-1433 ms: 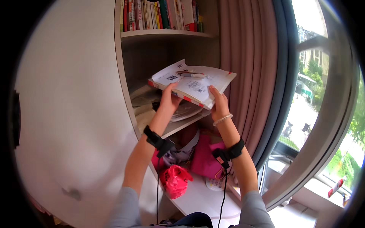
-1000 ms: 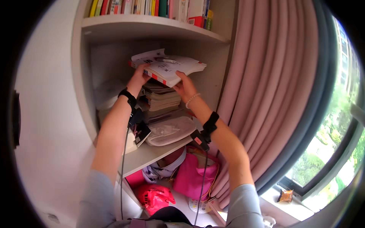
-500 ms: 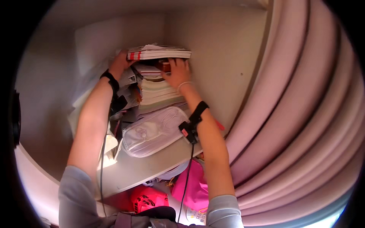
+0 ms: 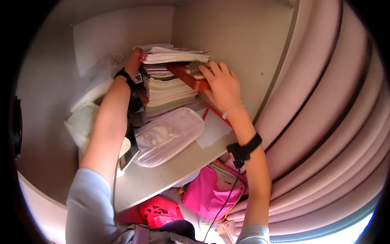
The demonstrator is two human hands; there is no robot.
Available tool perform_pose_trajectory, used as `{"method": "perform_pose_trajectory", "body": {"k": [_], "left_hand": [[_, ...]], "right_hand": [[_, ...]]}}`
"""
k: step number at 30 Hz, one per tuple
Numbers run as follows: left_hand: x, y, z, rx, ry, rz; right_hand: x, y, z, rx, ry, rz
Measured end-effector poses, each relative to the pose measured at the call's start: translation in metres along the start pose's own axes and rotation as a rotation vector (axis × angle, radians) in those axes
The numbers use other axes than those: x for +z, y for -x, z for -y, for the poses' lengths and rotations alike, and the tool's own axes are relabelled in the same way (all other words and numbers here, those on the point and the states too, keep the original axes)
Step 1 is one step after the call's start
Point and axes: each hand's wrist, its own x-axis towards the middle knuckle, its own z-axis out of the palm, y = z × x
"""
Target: The person picks up a notebook and pen from a desk, places them into an open cupboard, handles several other items including a box, a bag, and a fan within the cupboard, and then examines a paper receipt.
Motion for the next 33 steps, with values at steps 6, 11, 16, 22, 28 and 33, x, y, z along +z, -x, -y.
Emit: {"method": "perform_pose_trajectory", "body": {"k": [6,11,16,22,28,33], "left_hand": [[0.031,-0.011,-0.009,-0.15,-0.532,-0.577],[0.0,-0.024,-0.005,-0.003,-0.26,-0.791],[0.037,-0.001,-0.02,-0.23,-0.108,-0.337],[0.033,-0.004,-0.019,-0.163,0.034,-0.577],[0.034,-0.016,-0.004,-0.071,-0.016,-0.523],[0.059,-0.033,0.011,-0.13,-0.043,-0.562]], "right_hand": [[-0.088,0.029,0.011,0.025,-0.067,0.043],[-0.115,-0.005,0.018,0.113,-0.132,-0.326],[-0.076,-0.043,0.008,0.115,0.207,-0.354],[0.045,-0.071,0.023,0.013,0.304,-0.15],[0.094,-0.088,0.013,0.208,-0.095,0.086],[0.075,-0.048,-0.003,0.192,-0.355,-0.015]]}}
